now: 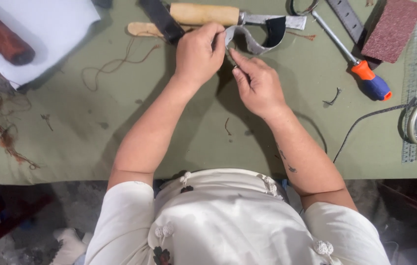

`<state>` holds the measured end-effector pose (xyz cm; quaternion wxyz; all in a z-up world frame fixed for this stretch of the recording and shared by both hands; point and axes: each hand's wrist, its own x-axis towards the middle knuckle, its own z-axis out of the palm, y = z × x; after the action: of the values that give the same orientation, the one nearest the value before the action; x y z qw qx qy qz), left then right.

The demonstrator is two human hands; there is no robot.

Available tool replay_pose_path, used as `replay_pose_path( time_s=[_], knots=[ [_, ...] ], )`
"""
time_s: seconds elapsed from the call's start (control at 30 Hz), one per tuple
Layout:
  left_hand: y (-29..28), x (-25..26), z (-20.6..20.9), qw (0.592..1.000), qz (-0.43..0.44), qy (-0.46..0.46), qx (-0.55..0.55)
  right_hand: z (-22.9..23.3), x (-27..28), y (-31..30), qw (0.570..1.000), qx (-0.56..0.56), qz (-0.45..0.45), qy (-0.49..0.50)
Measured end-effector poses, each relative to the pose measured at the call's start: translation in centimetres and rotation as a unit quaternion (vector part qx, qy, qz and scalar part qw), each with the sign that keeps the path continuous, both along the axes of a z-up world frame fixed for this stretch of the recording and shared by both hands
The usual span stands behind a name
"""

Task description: Using a manual awl to punch holes into a strip of black leather on a workshop table.

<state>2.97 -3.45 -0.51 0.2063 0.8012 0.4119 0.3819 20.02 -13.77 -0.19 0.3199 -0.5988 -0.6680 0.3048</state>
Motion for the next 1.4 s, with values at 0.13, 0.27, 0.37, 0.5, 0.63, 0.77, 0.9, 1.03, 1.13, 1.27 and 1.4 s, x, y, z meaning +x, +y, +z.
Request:
replay_pose_path(
  time_s=[0.13, 0.27, 0.37, 0.5, 0.63, 0.77, 0.9, 1.03, 1.13, 1.27, 1.4],
  knots=[
    [-0.3, 0.8, -1.4, 0.999, 0.031, 0.024, 0.014, 0.2, -0.3, 0.0, 1.0, 0.017, -0.005, -0.004],
    [-0.9, 1.3, -2.2, 0.998, 0.041, 0.037, 0.034, -0.2, -0.5, -0.6, 0.999, 0.023, -0.028, -0.011],
    [-1.1, 1.4, -2.5, 0.997, 0.042, 0.029, 0.059, -0.2, -0.6, -0.8, 0.998, 0.049, -0.024, -0.005],
    [-1.4, 1.2, -3.3, 0.994, 0.056, 0.046, 0.081, -0.6, -0.8, -1.1, 0.999, 0.041, -0.033, 0.003],
    [-1.4, 1.1, -3.7, 0.992, 0.052, 0.052, 0.104, -0.6, -1.1, -1.3, 0.999, 0.027, -0.039, 0.0],
    [-1.2, 1.4, -4.3, 0.987, 0.083, 0.038, 0.134, -1.5, -1.1, -1.1, 0.991, 0.127, -0.045, 0.006],
    [-1.3, 1.4, -4.6, 0.987, 0.082, 0.028, 0.137, -1.5, -1.4, -1.2, 0.991, 0.128, -0.048, 0.006],
    [-1.4, 1.3, -4.5, 0.984, 0.083, 0.039, 0.151, -1.3, -1.5, -1.3, 0.991, 0.125, -0.052, -0.005],
    [-1.4, 1.4, -5.3, 0.984, 0.083, 0.036, 0.154, -1.5, -1.5, -1.4, 0.991, 0.119, -0.053, -0.007],
    [-2.1, 1.6, -5.7, 0.983, 0.088, 0.034, 0.155, -1.9, -1.2, -1.3, 0.991, 0.124, -0.045, -0.008],
    [-2.5, 2.0, -5.0, 0.991, 0.038, 0.014, 0.129, -2.3, -0.1, -0.1, 0.99, 0.119, -0.044, 0.066]
  ],
)
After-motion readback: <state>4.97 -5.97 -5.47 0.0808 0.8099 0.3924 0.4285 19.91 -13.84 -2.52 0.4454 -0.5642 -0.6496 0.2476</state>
